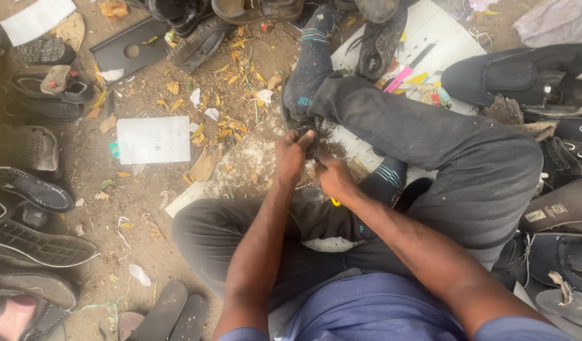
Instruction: The person sits on the ground and uses a knife to scrape and clean the sole of a black shoe. They hold the shoe with one hand and use the tool to remove material from the bottom surface.
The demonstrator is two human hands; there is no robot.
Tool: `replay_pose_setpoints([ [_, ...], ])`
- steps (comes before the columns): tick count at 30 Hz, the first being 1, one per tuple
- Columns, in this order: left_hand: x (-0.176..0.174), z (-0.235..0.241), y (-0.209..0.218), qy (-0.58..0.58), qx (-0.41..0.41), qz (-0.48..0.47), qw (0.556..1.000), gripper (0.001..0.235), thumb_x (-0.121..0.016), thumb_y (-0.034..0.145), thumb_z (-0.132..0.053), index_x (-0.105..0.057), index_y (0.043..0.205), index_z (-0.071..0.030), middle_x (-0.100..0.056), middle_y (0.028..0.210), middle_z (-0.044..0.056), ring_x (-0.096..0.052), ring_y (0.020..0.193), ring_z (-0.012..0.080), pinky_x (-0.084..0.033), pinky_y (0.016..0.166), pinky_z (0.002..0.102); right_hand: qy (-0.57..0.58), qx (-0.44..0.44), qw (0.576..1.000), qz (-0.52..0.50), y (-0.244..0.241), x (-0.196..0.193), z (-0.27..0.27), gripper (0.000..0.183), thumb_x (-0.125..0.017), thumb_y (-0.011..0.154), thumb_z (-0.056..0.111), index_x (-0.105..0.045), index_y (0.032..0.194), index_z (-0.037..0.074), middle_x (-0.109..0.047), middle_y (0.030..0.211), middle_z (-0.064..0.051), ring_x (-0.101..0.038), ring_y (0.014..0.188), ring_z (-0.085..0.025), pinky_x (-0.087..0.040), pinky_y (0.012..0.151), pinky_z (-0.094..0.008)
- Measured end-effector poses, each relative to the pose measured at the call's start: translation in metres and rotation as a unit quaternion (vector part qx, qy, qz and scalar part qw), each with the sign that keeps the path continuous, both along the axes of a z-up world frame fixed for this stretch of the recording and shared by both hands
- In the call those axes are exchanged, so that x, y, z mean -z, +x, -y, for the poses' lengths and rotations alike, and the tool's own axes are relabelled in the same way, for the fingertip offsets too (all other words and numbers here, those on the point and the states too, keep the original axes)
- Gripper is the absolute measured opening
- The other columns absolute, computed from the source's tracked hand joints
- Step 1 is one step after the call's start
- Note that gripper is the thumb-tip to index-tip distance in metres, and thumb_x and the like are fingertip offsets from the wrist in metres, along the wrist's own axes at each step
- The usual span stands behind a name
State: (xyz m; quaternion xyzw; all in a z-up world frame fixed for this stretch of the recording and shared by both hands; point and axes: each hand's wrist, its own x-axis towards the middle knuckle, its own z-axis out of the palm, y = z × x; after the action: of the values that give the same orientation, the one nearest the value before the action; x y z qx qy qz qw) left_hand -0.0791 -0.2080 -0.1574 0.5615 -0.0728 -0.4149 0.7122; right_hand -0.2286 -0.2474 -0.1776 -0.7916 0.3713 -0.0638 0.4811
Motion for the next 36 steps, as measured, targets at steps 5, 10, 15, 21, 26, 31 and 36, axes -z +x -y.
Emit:
replay_pose_setpoints([
  [5,-0.012,-0.001,0.012,-0.026,-0.027,-0.071,0.997,0.008,-0.069,0.094,-0.008,-0.07,0.09,-0.001,-0.07,0.073,0.006,-0.063,0.06,0.0159,-0.05,0.056,0.031,-0.125,-0.009,0.982,0.144,-0.023,-0.007,-0.049,0.049,-0.06,0.095,0.011,-0.053,0.142,-0.001,-0.069,0.077,-0.016,-0.069,0.065,-0.026,-0.054,0.053,-0.039],
  [10,0.013,-0.002,0.007,-0.03,-0.006,-0.07,0.997,0.014,-0.07,0.099,-0.009,-0.065,0.091,0.0,-0.068,0.075,0.007,-0.062,0.063,0.0177,-0.051,0.06,0.034,0.162,0.101,0.975,0.114,-0.002,-0.012,-0.039,0.041,-0.055,0.102,0.01,-0.058,0.142,0.003,-0.058,0.069,-0.004,-0.055,0.053,-0.018,-0.043,0.044,-0.037],
  [15,0.004,-0.001,0.013,-0.062,-0.063,-0.141,0.986,0.011,-0.065,0.094,-0.005,-0.069,0.103,0.0,-0.075,0.09,0.007,-0.07,0.079,0.018,-0.056,0.075,0.034,0.22,0.174,0.953,0.114,0.011,-0.006,-0.065,0.052,-0.053,0.098,0.008,-0.045,0.15,0.008,-0.053,0.061,-0.002,-0.049,0.048,-0.015,-0.04,0.041,-0.034],
  [21,0.008,0.001,0.014,-0.068,-0.026,-0.147,0.986,0.012,-0.066,0.099,-0.009,-0.066,0.104,0.002,-0.071,0.089,0.009,-0.066,0.076,0.0196,-0.056,0.074,0.037,0.143,0.152,0.964,0.163,0.019,0.048,-0.062,0.024,-0.053,0.112,0.012,-0.063,0.108,-0.009,-0.053,0.063,-0.002,-0.048,0.056,-0.013,-0.038,0.047,-0.033],
  [26,-0.01,0.004,0.028,-0.062,-0.03,-0.166,0.984,0.01,-0.064,0.099,-0.012,-0.066,0.099,-0.002,-0.069,0.085,0.007,-0.064,0.075,0.0182,-0.054,0.077,0.037,0.267,0.179,0.935,0.15,0.017,0.007,-0.091,0.036,-0.051,0.096,0.009,-0.057,0.132,0.012,-0.052,0.063,0.002,-0.048,0.047,-0.012,-0.037,0.037,-0.032],
  [31,-0.011,0.005,0.033,0.042,0.055,-0.084,0.994,0.02,-0.061,0.104,-0.018,-0.065,0.093,-0.002,-0.068,0.086,0.013,-0.061,0.077,0.0242,-0.051,0.08,0.041,0.377,0.212,0.884,0.175,0.046,0.008,-0.062,0.021,-0.05,0.108,0.013,-0.058,0.116,-0.005,-0.05,0.065,-0.001,-0.045,0.043,-0.012,-0.035,0.037,-0.031],
  [36,-0.057,-0.024,0.058,0.051,0.31,0.653,0.689,0.035,-0.07,0.08,-0.019,-0.076,0.114,-0.012,-0.063,0.137,0.018,-0.055,0.13,0.0351,-0.035,0.107,0.054,0.355,0.14,0.916,0.119,0.015,-0.012,-0.052,0.04,-0.05,0.104,0.014,-0.052,0.144,0.005,-0.054,0.071,-0.001,-0.045,0.042,-0.01,-0.037,0.035,-0.03],
])
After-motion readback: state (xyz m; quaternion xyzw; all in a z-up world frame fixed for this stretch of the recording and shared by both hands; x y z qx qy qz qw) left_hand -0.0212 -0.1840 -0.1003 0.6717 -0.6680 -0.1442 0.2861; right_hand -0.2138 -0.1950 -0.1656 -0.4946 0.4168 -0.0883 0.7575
